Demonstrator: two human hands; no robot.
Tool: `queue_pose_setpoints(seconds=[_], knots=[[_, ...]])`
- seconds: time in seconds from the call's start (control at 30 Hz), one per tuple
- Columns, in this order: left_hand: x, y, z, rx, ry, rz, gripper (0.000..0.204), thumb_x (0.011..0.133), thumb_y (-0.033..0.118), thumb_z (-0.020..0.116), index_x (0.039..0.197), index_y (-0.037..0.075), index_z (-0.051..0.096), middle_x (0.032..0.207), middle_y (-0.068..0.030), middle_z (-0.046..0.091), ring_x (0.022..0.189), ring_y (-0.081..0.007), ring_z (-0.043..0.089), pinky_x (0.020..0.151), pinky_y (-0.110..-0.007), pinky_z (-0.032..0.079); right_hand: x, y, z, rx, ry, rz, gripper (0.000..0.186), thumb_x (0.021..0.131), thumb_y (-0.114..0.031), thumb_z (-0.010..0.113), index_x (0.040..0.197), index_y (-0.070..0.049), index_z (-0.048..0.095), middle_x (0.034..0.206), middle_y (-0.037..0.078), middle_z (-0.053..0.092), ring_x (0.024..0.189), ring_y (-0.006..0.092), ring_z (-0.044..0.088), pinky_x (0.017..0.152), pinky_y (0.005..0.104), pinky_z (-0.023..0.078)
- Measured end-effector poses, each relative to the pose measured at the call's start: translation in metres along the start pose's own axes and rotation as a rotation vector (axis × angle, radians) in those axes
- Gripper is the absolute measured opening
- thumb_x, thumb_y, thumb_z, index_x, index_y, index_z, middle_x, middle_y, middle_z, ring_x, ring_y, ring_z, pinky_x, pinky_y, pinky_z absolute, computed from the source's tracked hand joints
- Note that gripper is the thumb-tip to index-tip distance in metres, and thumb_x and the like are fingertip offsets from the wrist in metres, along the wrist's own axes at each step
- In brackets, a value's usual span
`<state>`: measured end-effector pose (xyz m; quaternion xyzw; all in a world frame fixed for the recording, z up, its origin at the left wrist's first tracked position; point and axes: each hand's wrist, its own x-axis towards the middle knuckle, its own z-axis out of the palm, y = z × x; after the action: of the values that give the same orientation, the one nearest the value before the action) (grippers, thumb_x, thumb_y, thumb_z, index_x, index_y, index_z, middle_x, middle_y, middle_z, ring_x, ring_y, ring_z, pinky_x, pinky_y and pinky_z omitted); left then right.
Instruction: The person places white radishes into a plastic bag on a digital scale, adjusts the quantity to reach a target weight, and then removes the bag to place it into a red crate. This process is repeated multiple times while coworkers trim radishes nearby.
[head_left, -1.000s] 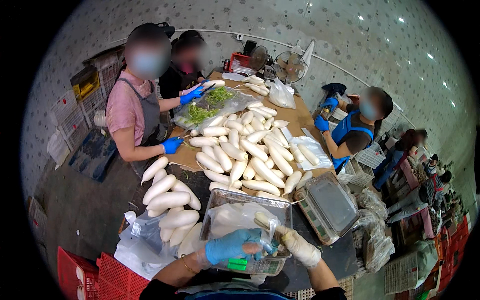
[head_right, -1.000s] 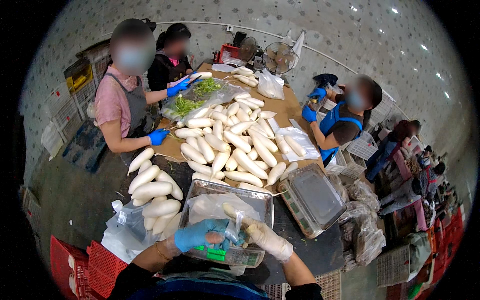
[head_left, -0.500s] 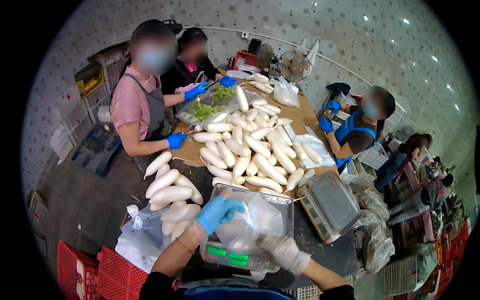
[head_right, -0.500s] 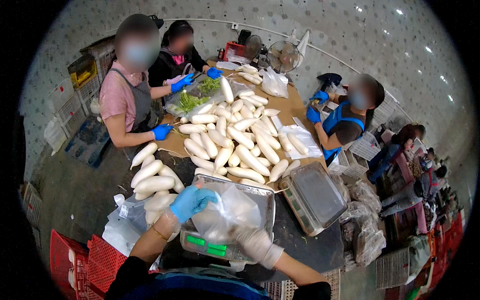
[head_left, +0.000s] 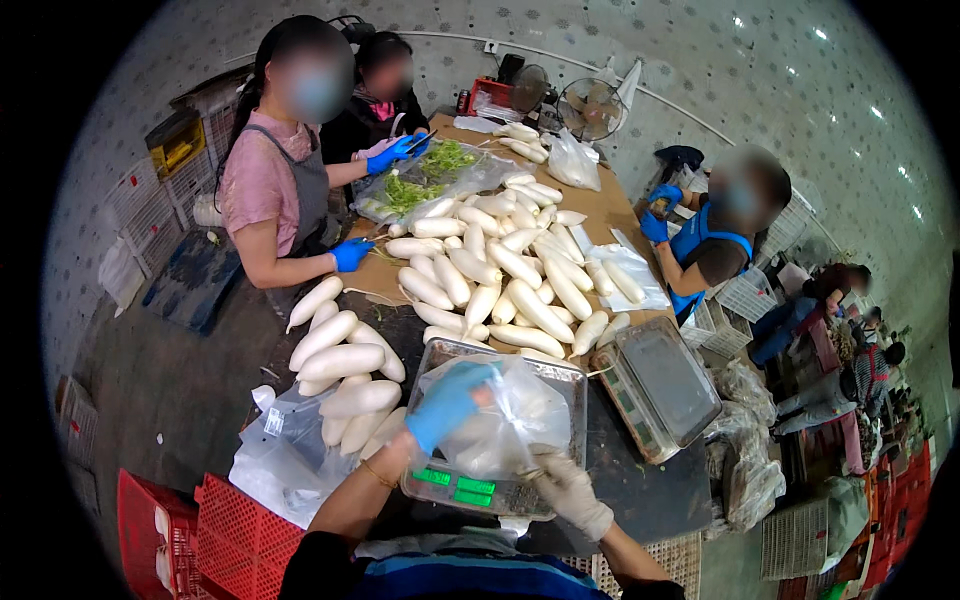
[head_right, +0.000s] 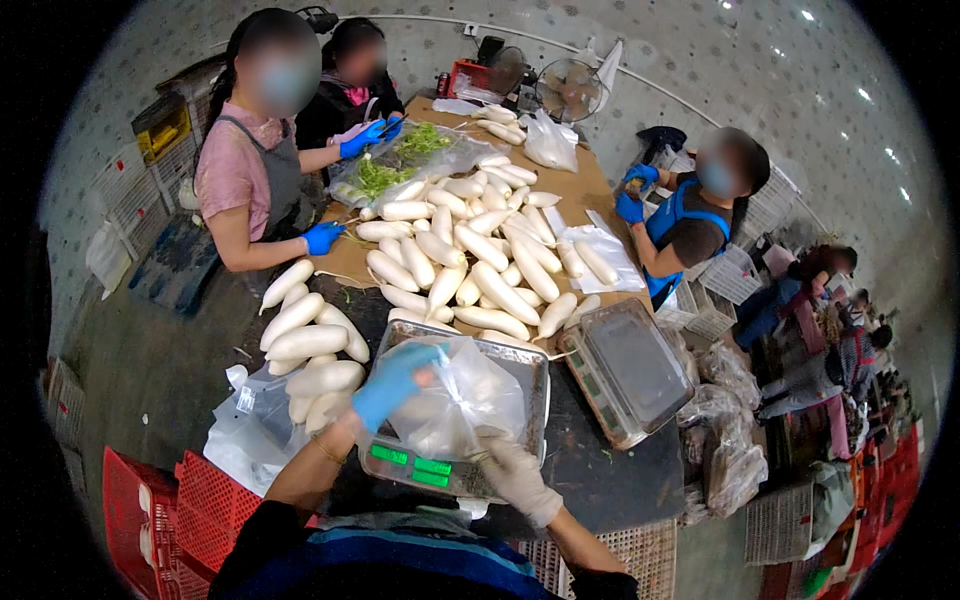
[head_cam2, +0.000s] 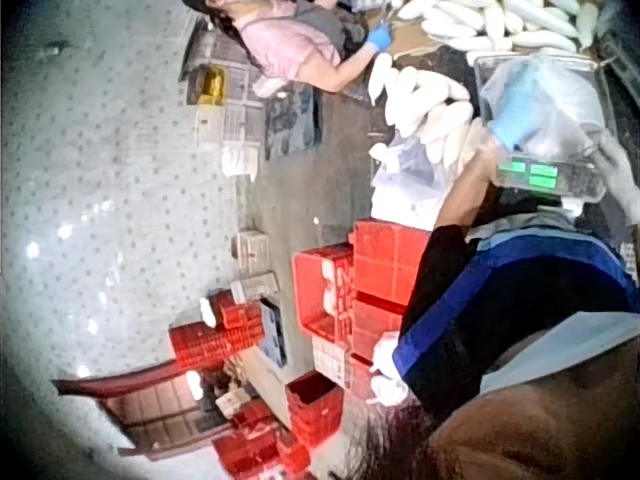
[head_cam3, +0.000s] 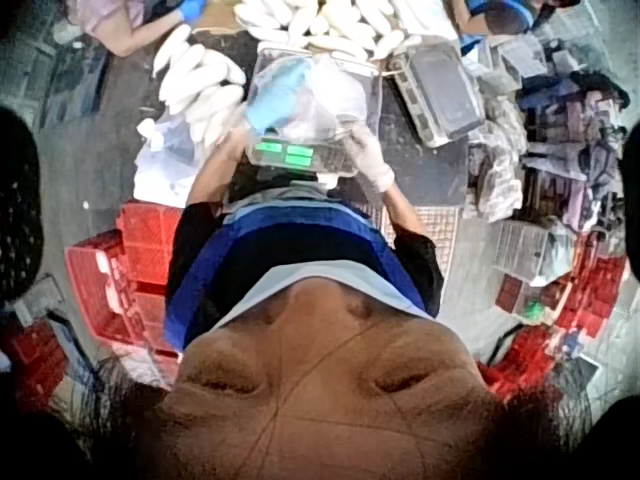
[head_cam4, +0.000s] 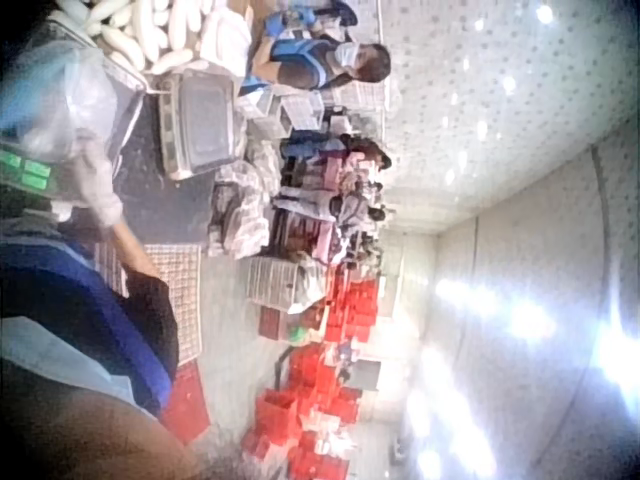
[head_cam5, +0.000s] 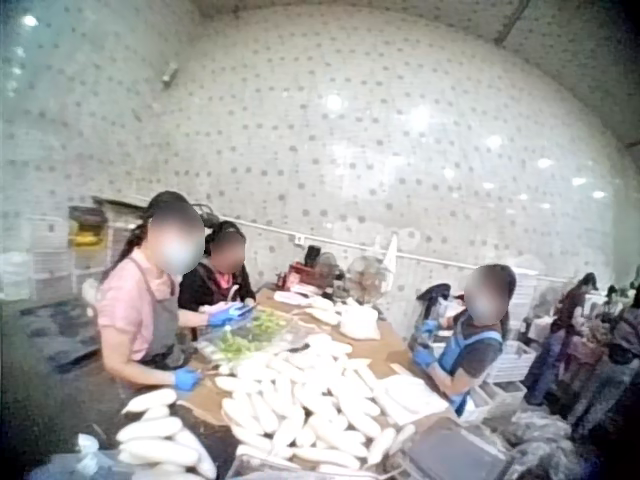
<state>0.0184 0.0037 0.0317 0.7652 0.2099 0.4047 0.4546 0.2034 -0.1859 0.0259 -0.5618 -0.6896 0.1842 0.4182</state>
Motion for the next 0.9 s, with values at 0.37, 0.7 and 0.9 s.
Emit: queue_pose_setpoints(seconds=[0.37,0.7,0.9], knots=[[-0.022,0.006,0.057,0.8,0.078,0.272,0.033,0.065,0.013,0.067,0.098,0.013,0.066,0.1,-0.0036,0.062,0.101,-0.0244,0.056,0.085,-0.042,0.042,-0.001,-0.068,0.021,0.69,0.099,0.344,0.036,0.09,0.002,0.054,0.126,0.003,0.052,0.111,0.01,0.063,0.104,0.0159,0.058,0.091,0.0286,0.046],[-0.021,-0.003,0.068,0.928,0.141,0.245,0.021,0.071,0.014,0.062,0.092,0.016,0.067,0.099,-0.0028,0.063,0.099,-0.0225,0.057,0.083,-0.04,0.043,-0.086,-0.016,0.004,0.475,0.342,0.625,0.018,0.096,-0.009,0.053,0.103,0.004,0.062,0.094,0.009,0.068,0.085,0.0144,0.062,0.081,0.0284,0.051],[-0.019,0.003,0.069,0.913,0.158,0.22,0.02,0.072,0.013,0.062,0.09,0.014,0.068,0.096,-0.0041,0.063,0.096,-0.0239,0.058,0.078,-0.04,0.044,-0.156,0.044,0.017,0.547,0.168,0.9,0.038,0.099,-0.027,0.054,0.082,0.004,0.068,0.078,0.01,0.072,0.068,0.0133,0.064,0.066,0.0261,0.052]])
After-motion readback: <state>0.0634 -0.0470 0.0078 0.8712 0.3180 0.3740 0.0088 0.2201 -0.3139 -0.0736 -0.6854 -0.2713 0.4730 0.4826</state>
